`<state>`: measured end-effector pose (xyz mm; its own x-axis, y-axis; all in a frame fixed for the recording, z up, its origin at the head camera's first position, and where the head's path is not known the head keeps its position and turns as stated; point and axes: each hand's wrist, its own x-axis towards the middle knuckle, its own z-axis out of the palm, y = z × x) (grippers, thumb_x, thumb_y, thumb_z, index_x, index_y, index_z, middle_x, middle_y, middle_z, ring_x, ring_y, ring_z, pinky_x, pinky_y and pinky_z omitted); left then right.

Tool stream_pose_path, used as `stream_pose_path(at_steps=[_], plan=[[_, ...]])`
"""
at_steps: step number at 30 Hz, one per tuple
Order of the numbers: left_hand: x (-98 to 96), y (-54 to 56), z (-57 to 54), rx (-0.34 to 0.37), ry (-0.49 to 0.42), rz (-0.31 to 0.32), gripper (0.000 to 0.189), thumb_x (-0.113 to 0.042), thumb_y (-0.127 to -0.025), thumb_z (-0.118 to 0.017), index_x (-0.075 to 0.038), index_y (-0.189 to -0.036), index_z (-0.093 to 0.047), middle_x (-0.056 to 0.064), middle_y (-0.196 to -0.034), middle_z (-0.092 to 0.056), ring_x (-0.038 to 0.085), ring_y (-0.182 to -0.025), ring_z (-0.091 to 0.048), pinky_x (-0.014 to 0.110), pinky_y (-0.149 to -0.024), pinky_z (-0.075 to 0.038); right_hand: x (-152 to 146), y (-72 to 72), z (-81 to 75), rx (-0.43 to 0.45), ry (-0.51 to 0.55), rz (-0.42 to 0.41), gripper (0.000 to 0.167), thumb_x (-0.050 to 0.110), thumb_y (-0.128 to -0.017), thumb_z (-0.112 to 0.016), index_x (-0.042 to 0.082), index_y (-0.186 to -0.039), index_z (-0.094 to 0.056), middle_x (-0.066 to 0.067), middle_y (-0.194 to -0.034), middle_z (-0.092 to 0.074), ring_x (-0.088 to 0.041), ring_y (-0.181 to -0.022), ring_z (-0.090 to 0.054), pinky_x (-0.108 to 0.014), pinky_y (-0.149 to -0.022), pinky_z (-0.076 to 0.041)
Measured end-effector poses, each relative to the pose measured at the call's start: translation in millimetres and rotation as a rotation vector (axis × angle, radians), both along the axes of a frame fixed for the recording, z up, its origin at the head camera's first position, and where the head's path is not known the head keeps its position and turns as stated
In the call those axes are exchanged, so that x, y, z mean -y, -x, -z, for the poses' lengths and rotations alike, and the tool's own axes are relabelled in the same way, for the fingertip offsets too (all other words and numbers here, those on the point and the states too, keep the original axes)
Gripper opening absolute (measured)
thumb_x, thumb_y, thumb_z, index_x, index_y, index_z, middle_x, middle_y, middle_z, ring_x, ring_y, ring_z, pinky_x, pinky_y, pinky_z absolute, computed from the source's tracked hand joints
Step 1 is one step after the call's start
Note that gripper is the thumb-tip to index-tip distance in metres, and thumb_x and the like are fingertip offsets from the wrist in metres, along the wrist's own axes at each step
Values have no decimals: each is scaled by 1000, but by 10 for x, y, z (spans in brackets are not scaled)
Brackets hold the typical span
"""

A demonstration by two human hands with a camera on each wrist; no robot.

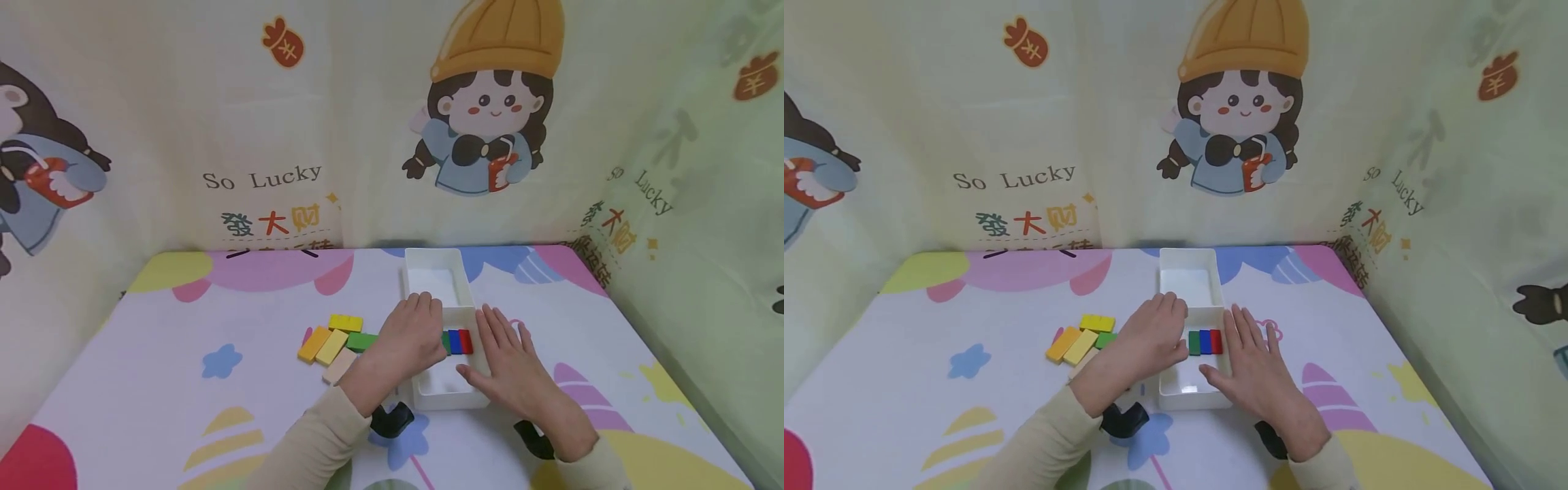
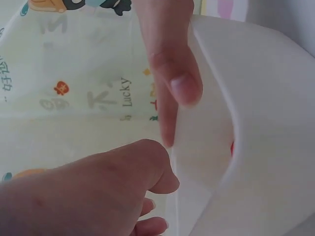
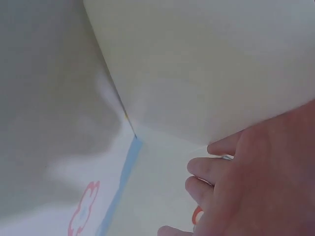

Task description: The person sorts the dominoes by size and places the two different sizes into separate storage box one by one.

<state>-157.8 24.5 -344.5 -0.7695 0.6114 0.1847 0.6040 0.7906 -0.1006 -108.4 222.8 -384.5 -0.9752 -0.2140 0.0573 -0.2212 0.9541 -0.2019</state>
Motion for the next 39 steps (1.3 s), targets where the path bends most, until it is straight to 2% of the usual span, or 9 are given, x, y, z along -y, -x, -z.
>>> stream_pose_path(at_steps=[7, 11, 17, 22, 27, 34, 39], plan=[[243, -11, 22, 32, -53, -47, 26, -25, -87, -61, -5, -103, -55, 5, -87, -49, 17, -83, -44, 24, -74, -45, -54, -35, 14, 43, 38, 11, 97, 64, -88, -56, 9, -159, -17, -12, -167, -14, -38, -153, -10, -68, -118, -4], [359, -21, 72, 35, -88, -68, 25, -22, -85, -60, -4, -102, -56, 6, -86, -50, 18, -82, -45, 26, -74, -46, -65, -50, 42, 41, 58, 13, 97, 63, -88, -56, 10, -159, -16, -11, -167, -13, -37, -154, -8, -66, -119, -3], [508, -76, 139, 51, -106, -91, 35, -28, -85, -64, -5, -109, -56, 7, -96, -56, 18, -88, -48, 29, -83, -52, -38, -43, 74, 36, 56, 14, 97, 61, -88, -57, 12, -160, -13, -11, -167, -12, -37, -154, -8, -67, -119, -2], [674, -121, 193, 115, -166, -124, 36, -23, -82, -65, -4, -111, -56, 9, -100, -55, 20, -92, -49, 33, -87, -51, -8, -54, 104, 27, 36, 2, 95, 59, -89, -57, 11, -159, -13, -10, -167, -13, -36, -154, -9, -67, -119, -5], [840, -111, 267, 117, -225, -119, 32, -18, -79, -62, -3, -107, -55, 9, -96, -54, 21, -89, -48, 35, -85, -50, -11, -46, 124, 0, 11, -9, 95, 58, -89, -57, 11, -159, -14, -11, -167, -15, -36, -153, -11, -67, -119, -8], [913, -47, 238, 58, -242, -104, 31, -17, -78, -65, -2, -104, -56, 9, -93, -55, 21, -85, -49, 36, -81, -50, -26, -9, 83, -6, 3, -11, 94, 57, -90, -57, 9, -159, -14, -11, -167, -14, -37, -153, -12, -67, -119, -10], [892, -52, 262, 113, -197, -89, 34, -21, -80, -68, -3, -106, -57, 9, -95, -57, 20, -87, -51, 34, -83, -52, -26, 4, 71, 14, 12, -9, 94, 57, -90, -56, 9, -159, -13, -11, -167, -13, -37, -153, -10, -67, -119, -9]])
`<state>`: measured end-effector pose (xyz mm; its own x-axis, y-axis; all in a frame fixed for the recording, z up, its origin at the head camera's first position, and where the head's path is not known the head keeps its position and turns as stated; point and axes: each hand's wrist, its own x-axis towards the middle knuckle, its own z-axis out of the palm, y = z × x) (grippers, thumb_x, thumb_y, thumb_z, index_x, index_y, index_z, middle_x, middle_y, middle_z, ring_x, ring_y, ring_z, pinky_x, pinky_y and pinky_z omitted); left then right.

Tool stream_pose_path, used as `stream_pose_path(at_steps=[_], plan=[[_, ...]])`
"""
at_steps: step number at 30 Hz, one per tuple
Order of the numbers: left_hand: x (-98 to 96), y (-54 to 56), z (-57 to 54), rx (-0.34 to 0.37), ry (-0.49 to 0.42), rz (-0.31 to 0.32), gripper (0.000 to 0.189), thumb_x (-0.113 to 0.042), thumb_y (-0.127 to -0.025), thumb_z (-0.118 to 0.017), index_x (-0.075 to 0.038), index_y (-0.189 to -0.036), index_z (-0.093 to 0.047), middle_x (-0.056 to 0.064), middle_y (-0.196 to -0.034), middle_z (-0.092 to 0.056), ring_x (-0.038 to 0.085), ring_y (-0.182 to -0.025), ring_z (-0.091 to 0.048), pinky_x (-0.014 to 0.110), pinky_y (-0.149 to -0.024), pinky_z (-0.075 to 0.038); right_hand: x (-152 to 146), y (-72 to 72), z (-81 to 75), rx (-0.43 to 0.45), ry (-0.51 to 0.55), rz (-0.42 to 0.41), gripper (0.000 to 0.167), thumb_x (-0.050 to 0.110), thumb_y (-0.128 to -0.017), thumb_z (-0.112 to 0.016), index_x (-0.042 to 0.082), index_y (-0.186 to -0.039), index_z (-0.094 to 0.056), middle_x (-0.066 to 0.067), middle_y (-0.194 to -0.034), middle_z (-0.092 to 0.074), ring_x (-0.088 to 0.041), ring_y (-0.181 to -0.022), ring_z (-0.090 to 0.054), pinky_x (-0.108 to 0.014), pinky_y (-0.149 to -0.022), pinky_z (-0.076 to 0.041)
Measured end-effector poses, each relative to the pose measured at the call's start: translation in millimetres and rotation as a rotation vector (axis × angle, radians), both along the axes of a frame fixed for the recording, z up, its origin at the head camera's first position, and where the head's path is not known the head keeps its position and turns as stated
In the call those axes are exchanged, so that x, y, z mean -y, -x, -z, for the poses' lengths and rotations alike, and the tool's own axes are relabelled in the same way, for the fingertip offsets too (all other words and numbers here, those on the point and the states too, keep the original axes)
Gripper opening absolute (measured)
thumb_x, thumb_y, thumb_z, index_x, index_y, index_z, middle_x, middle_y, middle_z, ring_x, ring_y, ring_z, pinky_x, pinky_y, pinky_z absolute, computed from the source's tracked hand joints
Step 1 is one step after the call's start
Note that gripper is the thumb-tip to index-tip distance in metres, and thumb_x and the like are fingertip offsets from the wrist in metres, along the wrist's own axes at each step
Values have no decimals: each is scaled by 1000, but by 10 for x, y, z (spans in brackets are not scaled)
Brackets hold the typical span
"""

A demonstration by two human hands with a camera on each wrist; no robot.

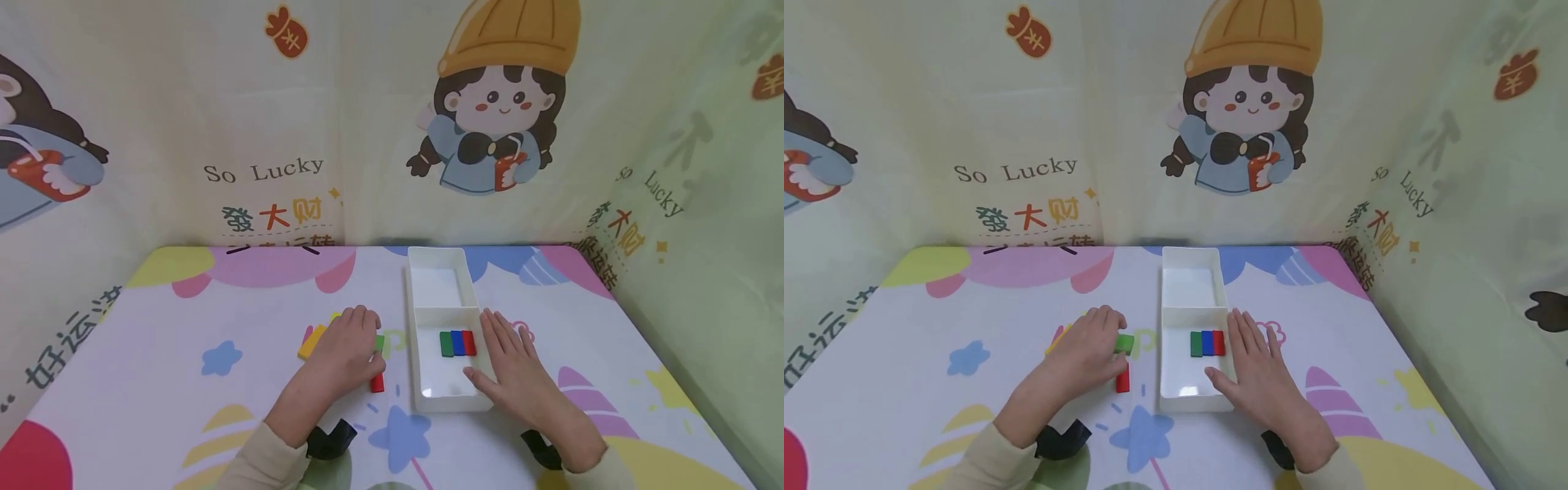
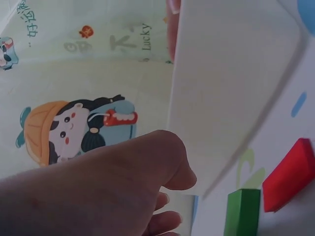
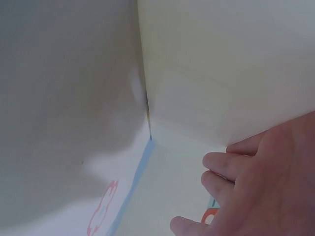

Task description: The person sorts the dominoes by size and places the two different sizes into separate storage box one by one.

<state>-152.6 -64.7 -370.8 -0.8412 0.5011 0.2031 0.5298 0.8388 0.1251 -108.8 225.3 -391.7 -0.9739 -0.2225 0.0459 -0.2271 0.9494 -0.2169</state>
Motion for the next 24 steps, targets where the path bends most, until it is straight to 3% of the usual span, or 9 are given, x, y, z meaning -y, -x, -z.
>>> stream_pose_path(at_steps=[8, 14, 24], plan=[[-126, -86, 108, 88, 113, 28, 43, -29, -80, -69, -3, -111, -54, 8, -92, -50, 19, -87, -45, 33, -85, -50, 0, 3, -11, 10, 14, 3, 95, 57, -91, -55, 10, -159, -11, -12, -167, -13, -38, -153, -10, -68, -118, -10], [-185, -174, 164, 172, 173, 12, 47, -30, -79, -70, -3, -113, -51, 7, -93, -45, 19, -89, -42, 33, -86, -47, 7, -4, -9, 8, 7, 0, 95, 58, -90, -55, 10, -160, -11, -11, -167, -13, -37, -153, -10, -67, -119, -10], [-240, -254, 184, 149, 213, -7, 49, -28, -81, -74, -3, -116, -52, 11, -108, -55, 21, -99, -48, 35, -94, -50, 13, -3, -24, 29, 34, 12, 94, 55, -91, -56, 9, -159, -11, -12, -167, -12, -38, -153, -10, -67, -119, -8]])
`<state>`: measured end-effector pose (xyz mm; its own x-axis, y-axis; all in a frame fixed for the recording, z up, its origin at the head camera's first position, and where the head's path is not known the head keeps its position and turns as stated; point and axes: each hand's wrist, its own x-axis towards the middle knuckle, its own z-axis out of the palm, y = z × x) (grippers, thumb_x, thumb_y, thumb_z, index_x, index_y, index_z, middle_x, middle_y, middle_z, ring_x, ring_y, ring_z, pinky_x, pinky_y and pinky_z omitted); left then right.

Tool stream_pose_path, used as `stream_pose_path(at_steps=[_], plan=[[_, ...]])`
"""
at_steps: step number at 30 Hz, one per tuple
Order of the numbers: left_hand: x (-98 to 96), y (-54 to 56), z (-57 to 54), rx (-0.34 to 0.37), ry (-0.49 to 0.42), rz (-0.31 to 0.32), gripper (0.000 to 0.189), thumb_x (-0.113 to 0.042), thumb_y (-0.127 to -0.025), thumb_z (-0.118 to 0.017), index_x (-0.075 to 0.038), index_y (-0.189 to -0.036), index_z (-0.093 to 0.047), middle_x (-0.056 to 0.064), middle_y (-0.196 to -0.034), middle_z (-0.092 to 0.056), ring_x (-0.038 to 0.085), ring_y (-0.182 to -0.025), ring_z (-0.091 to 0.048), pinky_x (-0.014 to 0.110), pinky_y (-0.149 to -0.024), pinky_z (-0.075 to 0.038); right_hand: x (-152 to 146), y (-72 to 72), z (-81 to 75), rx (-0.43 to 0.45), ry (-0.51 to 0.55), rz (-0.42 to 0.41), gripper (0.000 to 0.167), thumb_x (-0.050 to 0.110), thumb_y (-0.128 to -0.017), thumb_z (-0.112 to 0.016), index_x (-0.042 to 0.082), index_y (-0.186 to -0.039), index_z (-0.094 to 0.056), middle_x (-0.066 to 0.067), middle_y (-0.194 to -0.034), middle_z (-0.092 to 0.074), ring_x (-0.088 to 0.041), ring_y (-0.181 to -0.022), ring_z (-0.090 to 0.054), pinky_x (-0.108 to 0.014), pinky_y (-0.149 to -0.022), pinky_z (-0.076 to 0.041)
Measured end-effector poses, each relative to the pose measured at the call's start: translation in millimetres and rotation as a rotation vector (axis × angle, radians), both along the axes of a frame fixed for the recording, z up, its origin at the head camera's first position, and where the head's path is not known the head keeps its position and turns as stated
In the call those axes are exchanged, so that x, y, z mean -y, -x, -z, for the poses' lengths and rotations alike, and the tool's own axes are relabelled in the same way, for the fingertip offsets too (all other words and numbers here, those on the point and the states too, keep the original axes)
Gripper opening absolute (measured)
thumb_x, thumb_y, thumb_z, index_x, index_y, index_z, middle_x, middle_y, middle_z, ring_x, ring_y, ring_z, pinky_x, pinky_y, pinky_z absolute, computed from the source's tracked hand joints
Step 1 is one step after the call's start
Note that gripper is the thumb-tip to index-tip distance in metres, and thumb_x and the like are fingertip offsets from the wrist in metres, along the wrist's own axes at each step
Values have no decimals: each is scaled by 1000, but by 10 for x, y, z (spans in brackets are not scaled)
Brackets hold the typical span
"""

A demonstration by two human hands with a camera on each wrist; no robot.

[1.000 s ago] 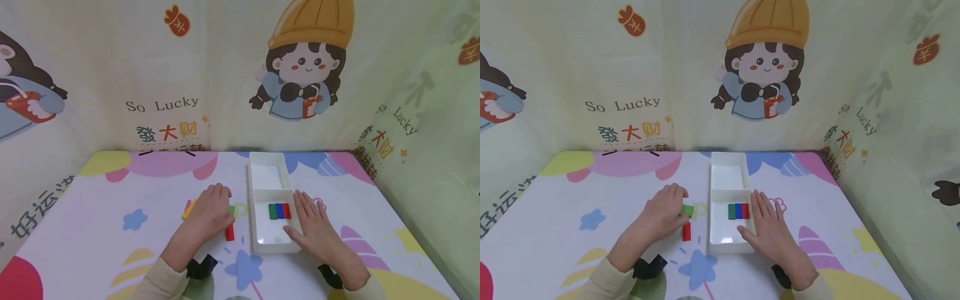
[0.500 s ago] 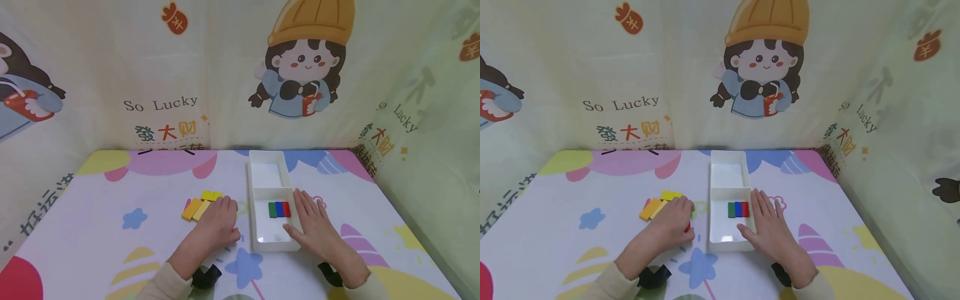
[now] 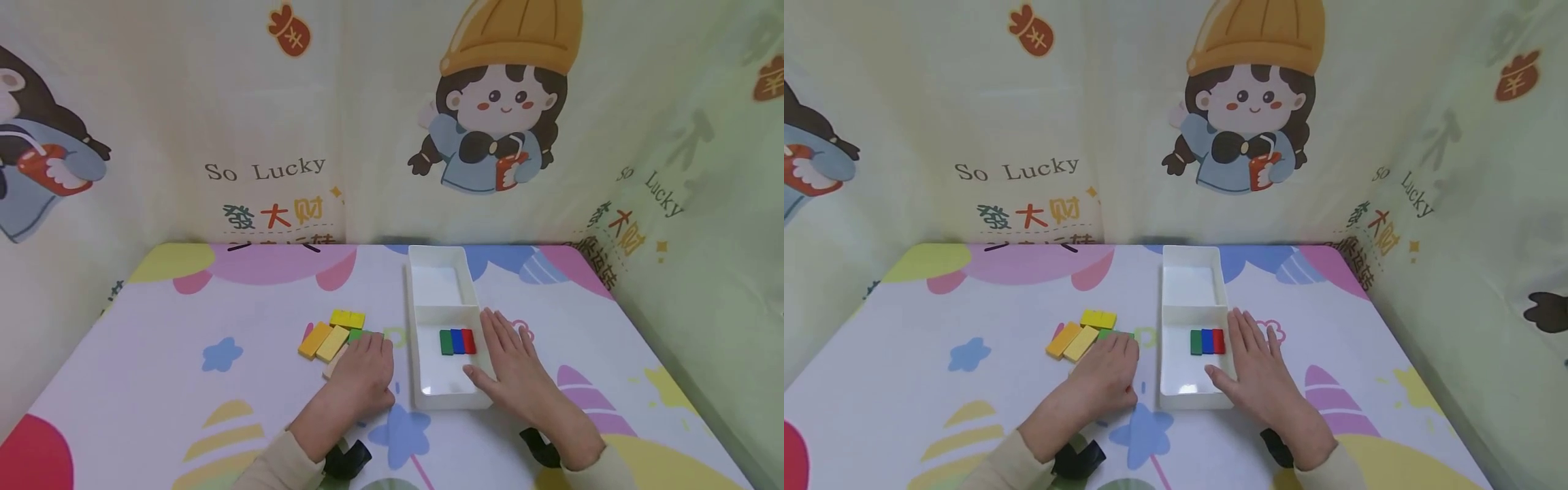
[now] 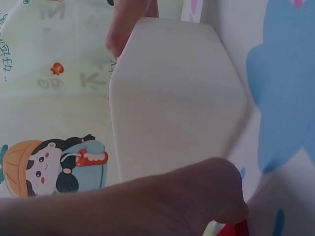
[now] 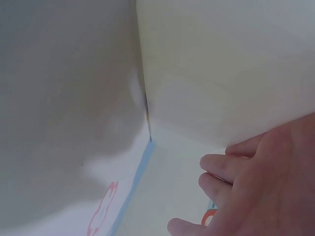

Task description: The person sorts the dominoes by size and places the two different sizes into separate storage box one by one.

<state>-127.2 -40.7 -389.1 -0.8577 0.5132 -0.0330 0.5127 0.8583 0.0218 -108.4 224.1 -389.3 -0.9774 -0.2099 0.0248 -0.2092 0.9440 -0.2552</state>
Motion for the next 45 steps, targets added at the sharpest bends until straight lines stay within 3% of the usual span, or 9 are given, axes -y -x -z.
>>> stream_pose_path(at_steps=[4, 7, 13, 18, 22, 31, 37, 45], plan=[[-10, -29, 13, -60, 38, 14, 44, -27, -81, -76, -2, -110, -54, 11, -103, -56, 21, -93, -48, 32, -88, -50, 1, -5, 18, 11, 8, 1, 94, 56, -92, -55, 10, -159, -10, -13, -167, -12, -38, -153, -10, -66, -119, -7], [-9, -44, 6, -67, 48, 22, 43, -27, -81, -78, -2, -107, -54, 10, -98, -55, 20, -88, -47, 30, -83, -49, -1, -7, 20, 16, 12, -1, 94, 57, -92, -55, 10, -160, -9, -13, -167, -13, -39, -152, -11, -67, -119, -7], [-5, -38, -53, -25, 31, 36, 45, -24, -78, -80, -1, -107, -55, 8, -93, -53, 19, -85, -45, 30, -80, -49, -6, 0, 12, 17, 19, -1, 95, 55, -92, -56, 8, -159, -9, -15, -166, -13, -40, -152, -12, -68, -118, -7], [6, -33, -82, 57, 42, 12, 46, -23, -78, -80, -1, -110, -53, 8, -95, -52, 19, -88, -45, 31, -86, -50, -1, -10, 26, 20, 21, -1, 95, 56, -92, -55, 9, -159, -9, -14, -166, -13, -40, -152, -13, -68, -118, -8], [14, -32, -72, 82, 46, 2, 44, -23, -80, -78, -2, -110, -53, 8, -95, -51, 19, -88, -45, 31, -87, -50, -6, -27, 33, 13, 7, -3, 96, 59, -91, -54, 11, -160, -7, -13, -166, -13, -40, -152, -12, -67, -118, -9], [30, 2, -33, 43, 12, 44, 37, -23, -78, -78, -6, -99, -52, 5, -86, -47, 17, -83, -44, 27, -81, -49, -11, -14, 42, 12, 11, -2, 96, 59, -92, -54, 12, -160, -6, -14, -166, -13, -40, -152, -12, -68, -118, -10], [48, 43, -13, 92, -40, 74, 39, -24, -77, -77, -6, -98, -50, 4, -82, -45, 16, -80, -44, 25, -74, -47, -12, -32, 46, 14, 9, 2, 97, 61, -91, -53, 14, -160, -5, -13, -167, -14, -40, -152, -12, -68, -118, -10], [63, 101, -78, 140, -120, 103, 35, -22, -77, -75, -9, -94, -48, 1, -78, -42, 13, -74, -42, 21, -62, -40, -20, -27, 35, -3, 3, 0, 96, 60, -90, -55, 12, -160, -9, -12, -166, -14, -40, -152, -13, -68, -118, -11]])
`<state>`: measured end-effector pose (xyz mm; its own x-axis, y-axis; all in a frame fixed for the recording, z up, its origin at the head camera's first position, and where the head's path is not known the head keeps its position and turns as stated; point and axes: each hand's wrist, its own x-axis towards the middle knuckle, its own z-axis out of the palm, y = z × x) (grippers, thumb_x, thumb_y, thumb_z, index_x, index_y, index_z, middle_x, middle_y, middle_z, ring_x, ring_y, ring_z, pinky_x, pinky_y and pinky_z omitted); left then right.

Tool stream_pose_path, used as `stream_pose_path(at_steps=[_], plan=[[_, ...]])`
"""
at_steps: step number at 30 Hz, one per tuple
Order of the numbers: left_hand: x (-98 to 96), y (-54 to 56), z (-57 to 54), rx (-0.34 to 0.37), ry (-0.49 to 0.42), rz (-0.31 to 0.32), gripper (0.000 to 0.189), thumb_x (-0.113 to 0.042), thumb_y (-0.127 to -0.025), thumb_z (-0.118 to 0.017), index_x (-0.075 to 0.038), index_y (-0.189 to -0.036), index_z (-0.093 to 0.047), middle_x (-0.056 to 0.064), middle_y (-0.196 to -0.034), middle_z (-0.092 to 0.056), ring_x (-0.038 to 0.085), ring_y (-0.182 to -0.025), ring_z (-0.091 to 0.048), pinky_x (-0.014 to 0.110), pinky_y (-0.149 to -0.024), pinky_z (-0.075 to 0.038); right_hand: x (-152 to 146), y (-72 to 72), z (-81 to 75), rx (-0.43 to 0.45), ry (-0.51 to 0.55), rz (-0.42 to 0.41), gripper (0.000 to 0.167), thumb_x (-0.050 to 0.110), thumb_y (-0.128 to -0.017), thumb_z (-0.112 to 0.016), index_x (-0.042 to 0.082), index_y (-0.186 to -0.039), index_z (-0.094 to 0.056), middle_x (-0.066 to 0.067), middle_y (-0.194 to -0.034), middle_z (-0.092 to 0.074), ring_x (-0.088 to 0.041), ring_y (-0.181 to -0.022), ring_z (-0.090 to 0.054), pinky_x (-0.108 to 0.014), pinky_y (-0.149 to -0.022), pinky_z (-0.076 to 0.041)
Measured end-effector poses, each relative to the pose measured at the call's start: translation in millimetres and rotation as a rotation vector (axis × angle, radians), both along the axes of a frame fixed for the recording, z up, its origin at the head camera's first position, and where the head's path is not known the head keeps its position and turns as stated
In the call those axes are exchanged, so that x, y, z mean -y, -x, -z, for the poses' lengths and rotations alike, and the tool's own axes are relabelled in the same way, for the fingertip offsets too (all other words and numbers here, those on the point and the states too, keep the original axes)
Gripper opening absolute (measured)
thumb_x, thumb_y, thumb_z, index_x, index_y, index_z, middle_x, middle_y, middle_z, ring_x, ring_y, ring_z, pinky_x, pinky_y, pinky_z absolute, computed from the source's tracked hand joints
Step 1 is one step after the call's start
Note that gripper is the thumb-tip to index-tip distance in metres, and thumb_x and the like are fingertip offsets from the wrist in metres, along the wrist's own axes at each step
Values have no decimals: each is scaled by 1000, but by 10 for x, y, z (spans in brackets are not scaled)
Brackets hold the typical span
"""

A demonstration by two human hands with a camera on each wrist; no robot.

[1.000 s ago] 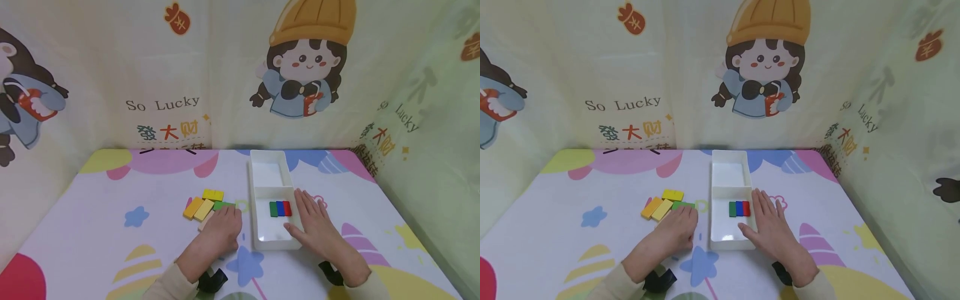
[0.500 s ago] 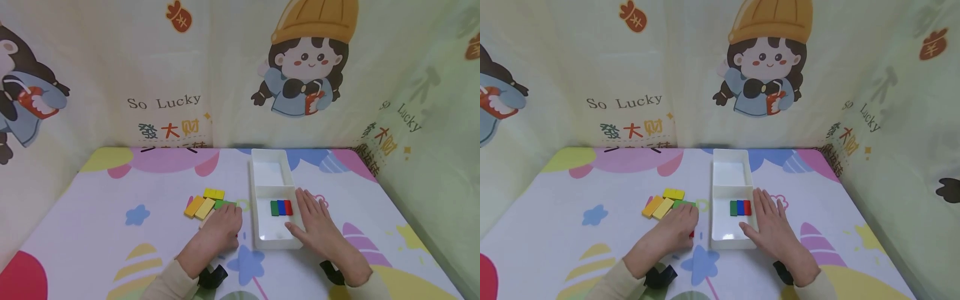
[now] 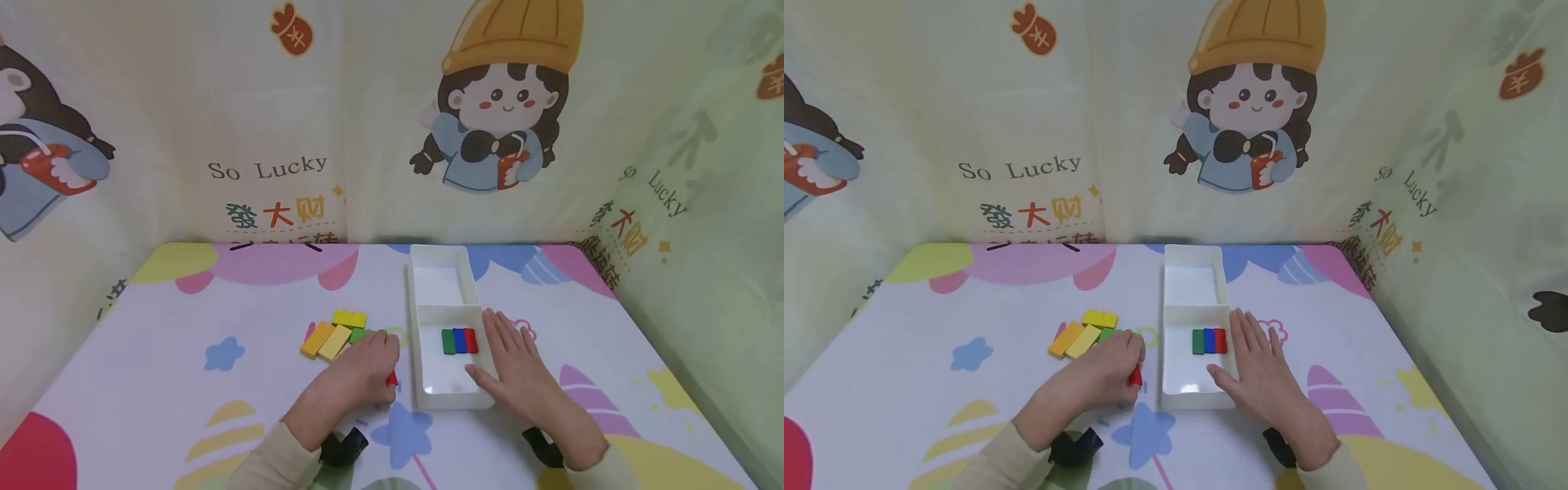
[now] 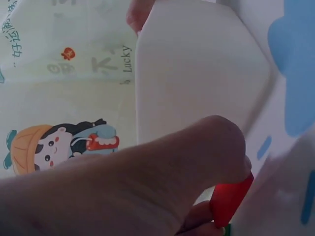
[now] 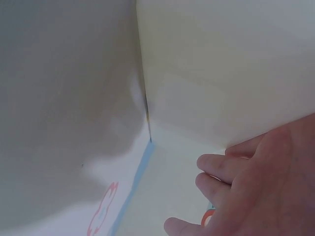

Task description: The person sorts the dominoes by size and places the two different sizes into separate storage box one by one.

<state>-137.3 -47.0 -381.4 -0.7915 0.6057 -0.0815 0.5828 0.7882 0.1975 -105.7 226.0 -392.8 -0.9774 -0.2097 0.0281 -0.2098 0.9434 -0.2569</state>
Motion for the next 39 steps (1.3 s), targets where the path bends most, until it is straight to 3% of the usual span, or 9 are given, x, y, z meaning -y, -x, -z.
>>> stream_pose_path(at_steps=[11, 25, 33, 39], plan=[[-31, 29, -95, 47, -28, -9, 42, -27, -76, -78, -11, -102, -50, -1, -83, -45, 11, -80, -44, 17, -66, -44, 1, -12, 23, 1, 4, 3, 96, 60, -90, -55, 11, -160, -11, -13, -166, -16, -41, -152, -14, -68, -118, -11], [-120, 200, -394, -102, -37, 66, 49, -28, -78, -78, -5, -112, -51, 1, -85, -48, 14, -82, -46, 19, -70, -46, -3, -5, 23, 9, 12, 9, 96, 60, -90, -55, 10, -159, -11, -14, -166, -15, -41, -152, -14, -68, -118, -10], [-198, 242, -529, -72, -51, 67, 51, -28, -79, -79, -5, -116, -52, 3, -91, -52, 14, -86, -48, 18, -74, -50, -6, 12, 12, 1, 12, 14, 96, 61, -90, -54, 11, -160, -10, -13, -166, -15, -40, -152, -14, -67, -118, -10], [-248, 268, -581, -95, -47, 95, 46, -28, -80, -78, -5, -110, -52, 2, -88, -50, 14, -85, -47, 17, -71, -48, 5, 17, -3, 10, 14, 19, 97, 62, -89, -55, 12, -160, -10, -12, -166, -16, -40, -152, -14, -68, -118, -10]])
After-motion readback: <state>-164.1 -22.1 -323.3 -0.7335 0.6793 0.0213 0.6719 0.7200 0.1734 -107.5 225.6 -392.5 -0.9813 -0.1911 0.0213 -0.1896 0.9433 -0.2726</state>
